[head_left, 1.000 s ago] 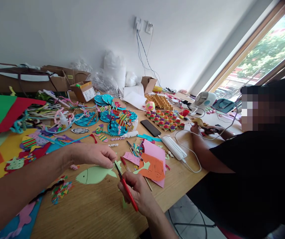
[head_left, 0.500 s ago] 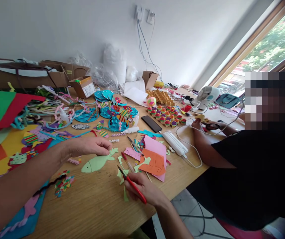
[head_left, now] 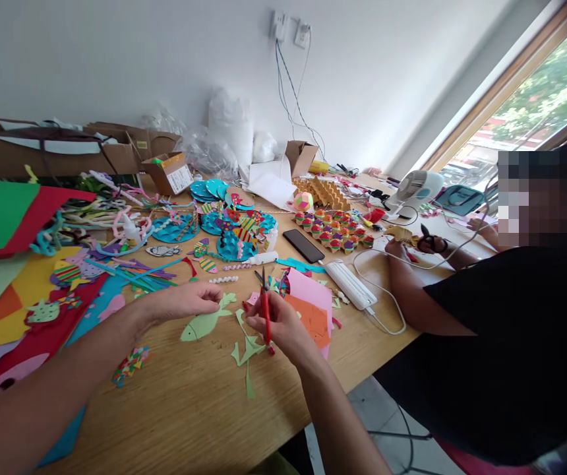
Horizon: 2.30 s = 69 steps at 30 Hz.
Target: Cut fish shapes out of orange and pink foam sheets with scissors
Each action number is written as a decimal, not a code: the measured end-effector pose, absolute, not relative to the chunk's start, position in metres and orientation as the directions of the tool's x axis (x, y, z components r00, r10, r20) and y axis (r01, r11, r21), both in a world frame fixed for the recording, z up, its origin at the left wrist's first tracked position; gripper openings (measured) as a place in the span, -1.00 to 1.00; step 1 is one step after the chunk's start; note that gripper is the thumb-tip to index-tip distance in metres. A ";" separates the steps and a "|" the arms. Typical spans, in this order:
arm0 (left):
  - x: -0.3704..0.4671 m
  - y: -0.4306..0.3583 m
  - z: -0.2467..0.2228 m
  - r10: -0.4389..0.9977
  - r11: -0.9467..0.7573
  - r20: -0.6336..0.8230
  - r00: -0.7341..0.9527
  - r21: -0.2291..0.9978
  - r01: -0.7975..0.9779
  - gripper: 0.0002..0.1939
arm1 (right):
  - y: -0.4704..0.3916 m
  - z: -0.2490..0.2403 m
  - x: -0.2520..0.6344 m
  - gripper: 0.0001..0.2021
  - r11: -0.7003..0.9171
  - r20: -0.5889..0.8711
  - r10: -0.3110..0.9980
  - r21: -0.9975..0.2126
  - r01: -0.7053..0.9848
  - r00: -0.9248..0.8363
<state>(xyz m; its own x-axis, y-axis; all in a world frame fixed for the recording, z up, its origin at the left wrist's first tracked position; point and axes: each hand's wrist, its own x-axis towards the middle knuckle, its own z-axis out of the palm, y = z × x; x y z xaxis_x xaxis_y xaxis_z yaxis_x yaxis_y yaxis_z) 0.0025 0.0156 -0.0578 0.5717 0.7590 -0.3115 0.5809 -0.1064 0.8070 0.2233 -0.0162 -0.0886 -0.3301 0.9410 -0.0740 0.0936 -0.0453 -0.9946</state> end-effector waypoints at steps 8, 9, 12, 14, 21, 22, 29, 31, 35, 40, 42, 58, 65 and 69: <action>0.004 0.015 -0.066 0.800 -0.090 -0.268 0.536 0.830 0.550 -0.92 | 0.016 -0.086 0.184 -0.85 0.074 -0.037 0.859 -0.978 0.194 -0.511; 0.004 0.016 -0.065 0.808 -0.089 -0.260 0.529 0.834 0.545 -0.90 | 0.019 -0.087 0.183 -0.86 0.083 -0.027 0.862 -0.978 0.194 -0.507; 0.000 0.018 -0.063 0.833 -0.082 -0.236 0.500 0.842 0.533 -0.86 | 0.024 -0.089 0.180 -0.87 0.097 -0.004 0.876 -0.978 0.183 -0.483; -0.002 0.022 -0.063 0.842 -0.081 -0.222 0.491 0.849 0.523 -0.83 | 0.026 -0.090 0.178 -0.87 0.105 0.007 0.877 -0.978 0.179 -0.481; -0.004 0.033 -0.066 0.877 -0.072 -0.180 0.445 0.867 0.493 -0.72 | 0.039 -0.094 0.171 -0.87 0.132 0.037 0.924 -0.965 0.228 -0.380; -0.005 0.033 -0.067 0.885 -0.069 -0.177 0.430 0.864 0.498 -0.71 | 0.041 -0.095 0.172 -0.88 0.132 0.039 0.935 -0.961 0.245 -0.352; -0.007 0.041 -0.095 0.919 -0.074 -0.182 0.349 0.791 0.607 -0.87 | 0.049 -0.110 0.180 -0.92 0.150 0.061 0.969 -0.916 0.373 -0.238; -0.003 0.044 -0.105 0.928 -0.083 -0.186 0.321 0.738 0.669 -0.93 | 0.051 -0.112 0.186 -0.91 0.154 0.086 0.980 -0.900 0.407 -0.182; 0.005 0.042 -0.121 0.939 -0.121 -0.189 0.286 0.596 0.793 -0.89 | 0.051 -0.113 0.196 -0.90 0.166 0.142 0.986 -0.886 0.434 -0.087; 0.009 0.030 -0.124 0.956 -0.207 -0.108 0.272 0.406 0.890 -0.75 | 0.047 -0.109 0.199 -0.89 0.203 0.208 0.978 -0.897 0.393 -0.031; 0.010 0.025 -0.121 0.959 -0.238 -0.065 0.277 0.346 0.908 -0.68 | 0.046 -0.108 0.199 -0.88 0.216 0.235 0.972 -0.906 0.365 0.008; 0.077 -0.032 -0.124 0.857 -0.429 -0.126 0.499 0.361 0.828 -0.56 | 0.055 -0.122 0.200 -0.85 0.244 0.283 0.956 -0.917 0.315 0.083; 0.077 -0.032 -0.120 0.849 -0.449 -0.034 0.528 0.481 0.753 -0.69 | 0.047 -0.098 0.221 -0.88 0.188 0.249 0.966 -0.861 0.472 0.070; 0.069 -0.001 -0.113 0.895 -0.402 0.026 0.446 0.483 0.778 -0.69 | 0.030 -0.080 0.269 -0.93 0.101 0.187 0.981 -0.744 0.660 0.061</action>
<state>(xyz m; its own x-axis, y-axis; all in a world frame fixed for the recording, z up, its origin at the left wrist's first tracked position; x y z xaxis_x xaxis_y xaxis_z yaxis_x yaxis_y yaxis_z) 0.0686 -0.0009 -0.1130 0.4462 0.8946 0.0261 0.7778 -0.4020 0.4831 0.2692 0.0304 -0.0795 0.0611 0.9805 0.1867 0.6603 0.1006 -0.7443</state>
